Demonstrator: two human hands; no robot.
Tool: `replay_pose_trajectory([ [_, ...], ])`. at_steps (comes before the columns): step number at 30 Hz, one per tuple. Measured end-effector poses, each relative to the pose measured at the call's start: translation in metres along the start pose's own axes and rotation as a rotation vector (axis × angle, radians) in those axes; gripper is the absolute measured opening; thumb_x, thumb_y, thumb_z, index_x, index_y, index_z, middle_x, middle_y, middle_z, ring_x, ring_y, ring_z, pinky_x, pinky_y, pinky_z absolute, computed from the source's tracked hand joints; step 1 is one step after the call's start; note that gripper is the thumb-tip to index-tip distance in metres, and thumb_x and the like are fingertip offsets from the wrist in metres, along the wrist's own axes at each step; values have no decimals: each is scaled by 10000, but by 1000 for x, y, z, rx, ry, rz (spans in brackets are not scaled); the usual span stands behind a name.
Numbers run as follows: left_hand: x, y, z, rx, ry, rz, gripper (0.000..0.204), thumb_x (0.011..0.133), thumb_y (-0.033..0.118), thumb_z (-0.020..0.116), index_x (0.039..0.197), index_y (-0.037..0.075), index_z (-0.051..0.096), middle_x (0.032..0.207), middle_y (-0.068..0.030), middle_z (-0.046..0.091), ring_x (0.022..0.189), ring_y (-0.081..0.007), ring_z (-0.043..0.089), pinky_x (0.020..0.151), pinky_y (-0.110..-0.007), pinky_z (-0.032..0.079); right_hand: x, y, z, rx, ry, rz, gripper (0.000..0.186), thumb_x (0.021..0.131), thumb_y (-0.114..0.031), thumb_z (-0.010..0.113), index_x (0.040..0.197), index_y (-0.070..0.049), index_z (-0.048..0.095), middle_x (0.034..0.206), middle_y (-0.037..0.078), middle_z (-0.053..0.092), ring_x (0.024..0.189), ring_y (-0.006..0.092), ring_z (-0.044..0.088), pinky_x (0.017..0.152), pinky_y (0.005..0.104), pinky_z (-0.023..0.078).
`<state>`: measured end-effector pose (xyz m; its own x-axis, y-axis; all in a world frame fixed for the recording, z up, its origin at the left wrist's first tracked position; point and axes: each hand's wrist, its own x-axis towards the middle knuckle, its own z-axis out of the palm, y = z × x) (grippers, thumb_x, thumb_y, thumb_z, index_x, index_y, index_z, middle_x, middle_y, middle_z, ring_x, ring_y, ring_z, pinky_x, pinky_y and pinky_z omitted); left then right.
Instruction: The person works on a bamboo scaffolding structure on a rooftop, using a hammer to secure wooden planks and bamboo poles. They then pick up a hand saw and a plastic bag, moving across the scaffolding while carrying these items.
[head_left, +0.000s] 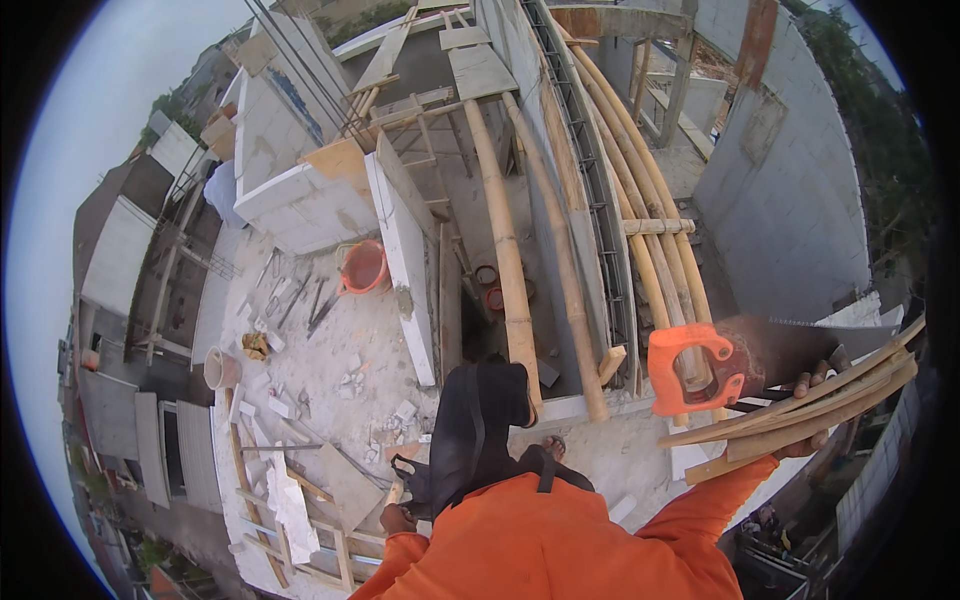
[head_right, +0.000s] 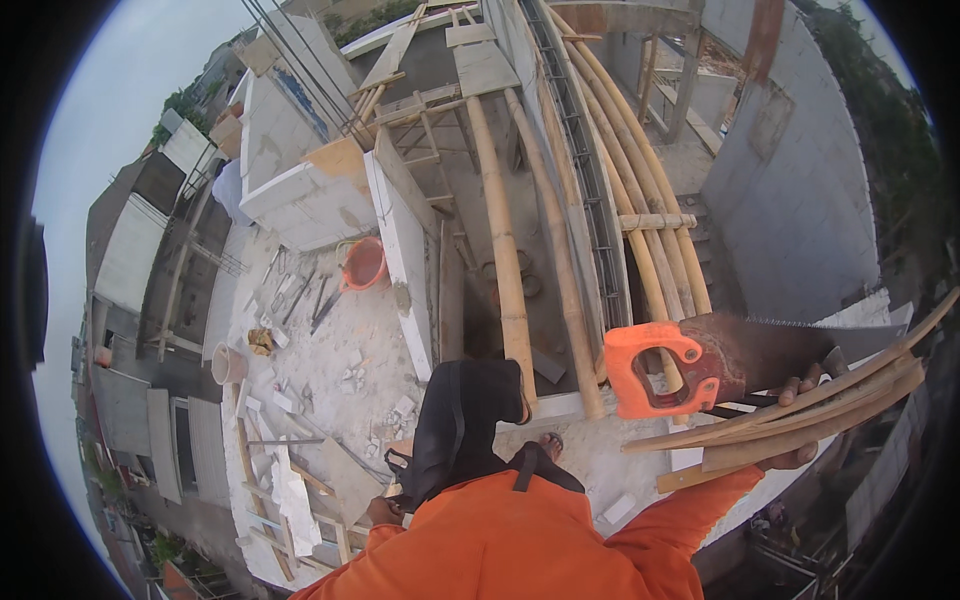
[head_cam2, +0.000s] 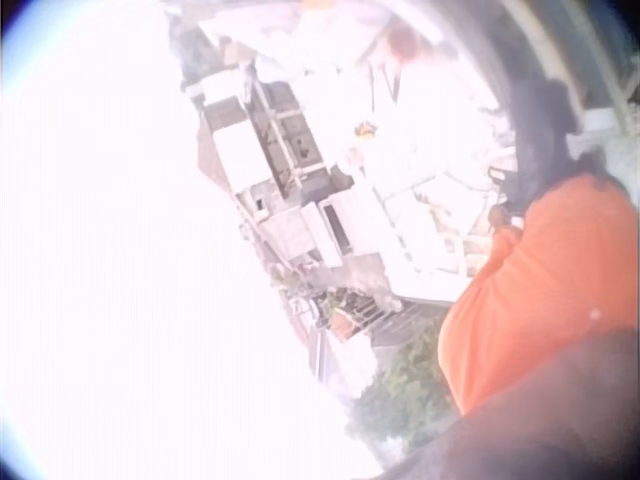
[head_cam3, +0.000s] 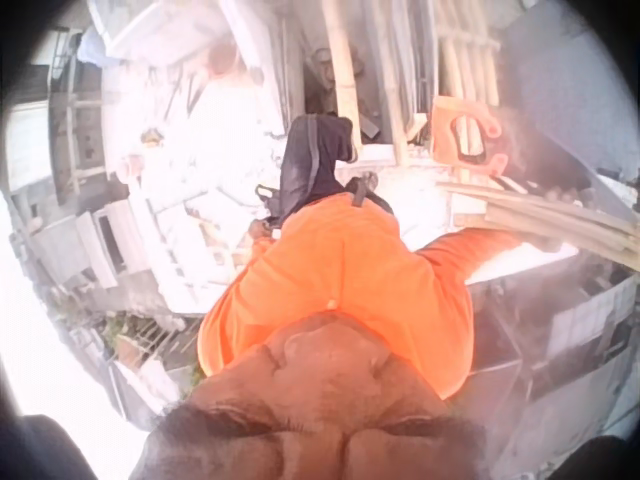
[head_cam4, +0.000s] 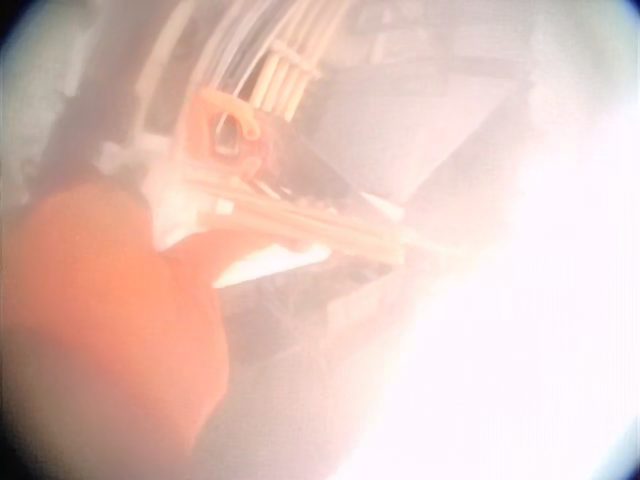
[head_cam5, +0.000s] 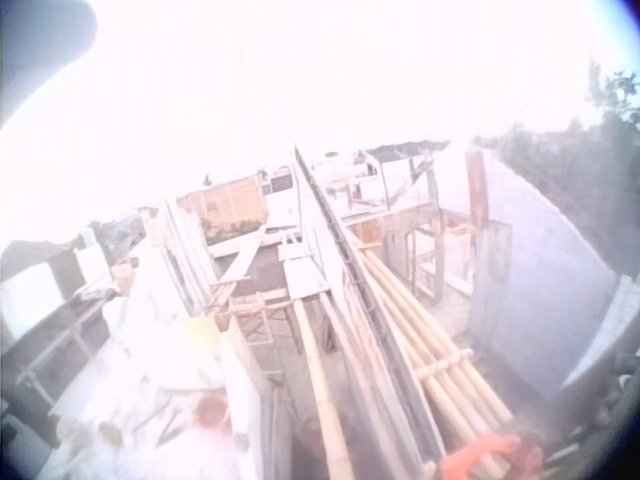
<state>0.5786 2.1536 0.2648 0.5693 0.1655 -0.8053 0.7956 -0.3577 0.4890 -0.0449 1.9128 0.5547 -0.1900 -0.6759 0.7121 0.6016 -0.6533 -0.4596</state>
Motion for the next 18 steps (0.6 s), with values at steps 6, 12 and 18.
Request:
replay_pose_trajectory([
  [6, 19, -11, 36, 78, -108, 82, 81, 780, 73, 452, 720, 42, 497, 563, -41, 426, 510, -165, 438, 471, -357, 377, 4, -24, -10, -81, -79, 67, 734, 770, -173, 686, 1323, 22, 245, 1146, 181, 316, 1041, 284, 480, 927, 411, 510],
  [12, 11, -15, 49, 109, -155, 52, 70, 805, 122, 458, 764, 80, 497, 597, -17, 408, 507, -142, 402, 489, -353, 340, 26, -26, 17, 190, -141, 314, 675, 724, -13, 718, 1228, -6, 269, 1155, 178, 387, 1183, 317, 420, 970, 522, 459],
  [18, -6, -4, 70, 157, -194, 145, 72, 803, 132, 459, 765, 80, 491, 598, -12, 426, 442, -124, 378, 445, -344, 340, 30, -22, 22, 176, -165, 240, 673, 750, -52, 708, 1238, 21, 250, 1152, 200, 388, 1178, 313, 430, 958, 478, 479],
])
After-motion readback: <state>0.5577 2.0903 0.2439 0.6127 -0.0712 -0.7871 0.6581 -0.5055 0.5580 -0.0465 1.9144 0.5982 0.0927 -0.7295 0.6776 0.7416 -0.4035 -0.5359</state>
